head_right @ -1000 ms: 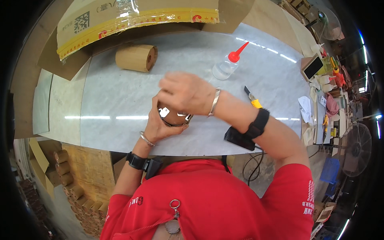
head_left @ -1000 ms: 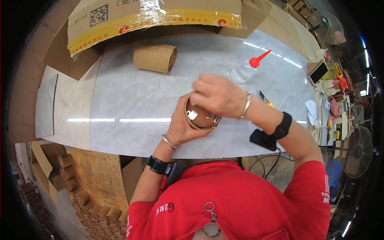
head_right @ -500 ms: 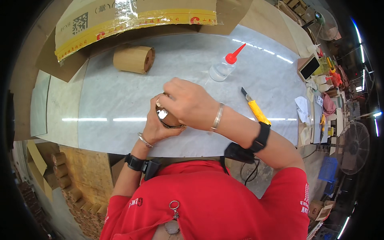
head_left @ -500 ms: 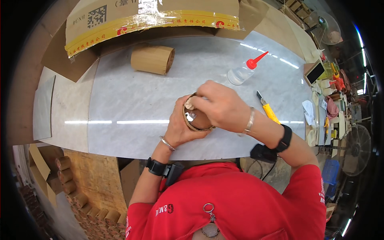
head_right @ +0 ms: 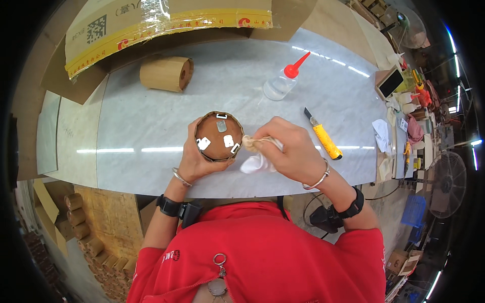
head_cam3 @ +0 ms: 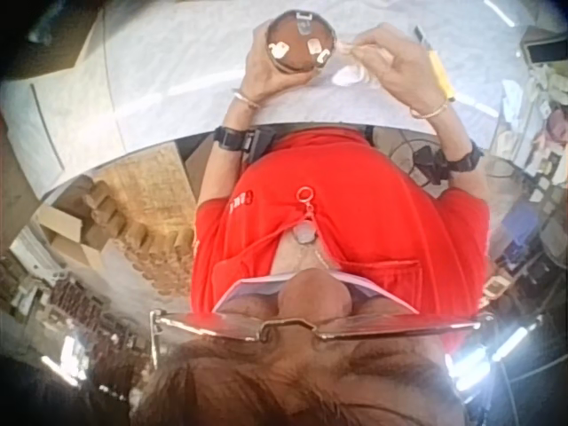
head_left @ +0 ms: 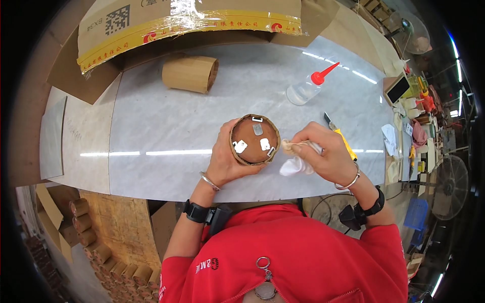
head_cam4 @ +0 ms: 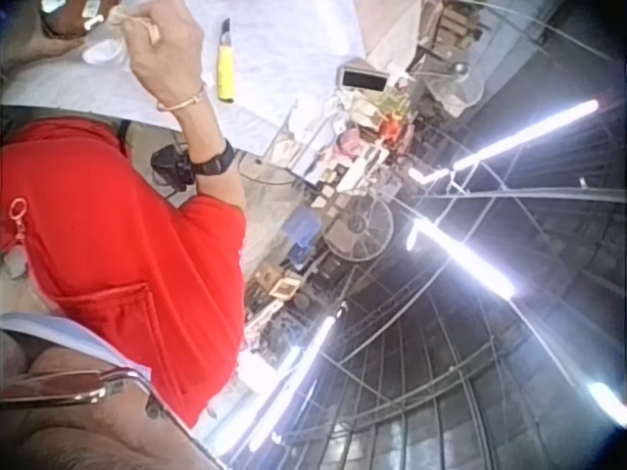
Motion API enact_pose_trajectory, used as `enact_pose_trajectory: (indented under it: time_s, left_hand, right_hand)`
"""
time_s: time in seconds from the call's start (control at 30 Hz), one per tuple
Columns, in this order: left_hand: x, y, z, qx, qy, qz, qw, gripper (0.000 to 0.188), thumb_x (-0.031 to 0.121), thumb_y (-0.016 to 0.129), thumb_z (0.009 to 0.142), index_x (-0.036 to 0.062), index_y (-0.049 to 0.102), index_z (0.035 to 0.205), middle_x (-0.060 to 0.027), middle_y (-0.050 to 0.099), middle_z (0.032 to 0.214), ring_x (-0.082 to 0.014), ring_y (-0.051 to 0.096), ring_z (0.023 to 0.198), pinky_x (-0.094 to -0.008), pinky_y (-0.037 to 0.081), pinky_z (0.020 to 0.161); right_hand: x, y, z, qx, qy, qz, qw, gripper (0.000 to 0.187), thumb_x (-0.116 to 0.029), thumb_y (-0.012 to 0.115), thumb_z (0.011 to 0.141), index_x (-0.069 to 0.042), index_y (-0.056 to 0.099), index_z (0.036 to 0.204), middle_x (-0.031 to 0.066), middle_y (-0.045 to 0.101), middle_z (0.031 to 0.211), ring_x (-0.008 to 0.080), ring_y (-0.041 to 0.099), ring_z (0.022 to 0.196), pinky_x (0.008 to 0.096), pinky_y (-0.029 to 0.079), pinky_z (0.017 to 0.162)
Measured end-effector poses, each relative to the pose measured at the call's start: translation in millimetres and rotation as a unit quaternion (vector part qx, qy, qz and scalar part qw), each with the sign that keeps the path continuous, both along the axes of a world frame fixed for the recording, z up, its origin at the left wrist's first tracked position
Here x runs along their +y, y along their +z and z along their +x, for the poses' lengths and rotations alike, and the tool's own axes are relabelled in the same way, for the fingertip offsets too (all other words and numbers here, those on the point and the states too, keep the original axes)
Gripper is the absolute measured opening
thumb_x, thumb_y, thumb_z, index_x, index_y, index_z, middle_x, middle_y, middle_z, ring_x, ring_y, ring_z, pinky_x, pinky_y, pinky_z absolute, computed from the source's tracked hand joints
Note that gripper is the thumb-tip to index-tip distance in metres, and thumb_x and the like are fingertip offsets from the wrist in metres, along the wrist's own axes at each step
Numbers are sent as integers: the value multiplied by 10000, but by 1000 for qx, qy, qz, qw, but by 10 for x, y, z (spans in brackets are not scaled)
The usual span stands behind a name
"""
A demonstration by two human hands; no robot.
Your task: The person wipes a cylindrical object with a cloth, applies glue to small metal pieces, and presses them onto the object's surface. After wiping the object again, they place it on a table with other finished items and pick up a new cylinder to repeat the process.
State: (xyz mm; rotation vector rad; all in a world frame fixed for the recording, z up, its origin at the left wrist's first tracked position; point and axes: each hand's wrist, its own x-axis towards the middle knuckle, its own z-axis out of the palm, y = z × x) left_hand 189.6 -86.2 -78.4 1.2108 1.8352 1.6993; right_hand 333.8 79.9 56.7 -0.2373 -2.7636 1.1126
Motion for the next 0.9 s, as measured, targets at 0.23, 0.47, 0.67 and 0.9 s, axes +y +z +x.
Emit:
enact_pose_trajectory:
  time_s: [0.23, 0.47, 0.67, 0.9]
  left_hand:
    - [12, -3, 18, -33, 0, 18, 999, 995, 277, 908, 538, 43, 353, 1331, -147, 527, 1253, -280, 568, 1144, -368, 480, 960]
    - [23, -10, 14, -9, 4, 16, 1000, 996, 269, 907, 539, 41, 350, 1333, -147, 526, 1256, -277, 566, 1143, -368, 479, 963]
    - [-10, 12, -3, -7, 10, 15, 1000, 1011, 261, 911, 528, 39, 349, 1339, -148, 524, 1263, -282, 565, 1143, -375, 480, 962]
    - [4, -95, -12, -10, -5, 31, 999, 1014, 253, 916, 524, 40, 356, 1342, -148, 506, 1276, -278, 542, 1166, -372, 471, 952]
  right_hand:
    - [85, -62, 41, 52, -69, 13, 996, 112, -89, 638, 823, -10, 651, 902, 94, 605, 800, 210, 584, 679, 302, 451, 613]
    - [106, -142, 1, 75, -78, 26, 994, 101, -80, 644, 824, -19, 654, 903, 90, 601, 805, 219, 580, 678, 305, 445, 604]
    - [-42, -177, -390, 134, 0, 64, 989, 124, -39, 618, 792, -46, 646, 912, 83, 565, 816, 241, 580, 720, 329, 471, 612]
    - [-345, -358, -661, 157, 81, 165, 970, 197, -32, 641, 727, -82, 643, 918, 83, 541, 832, 266, 573, 755, 351, 493, 640]
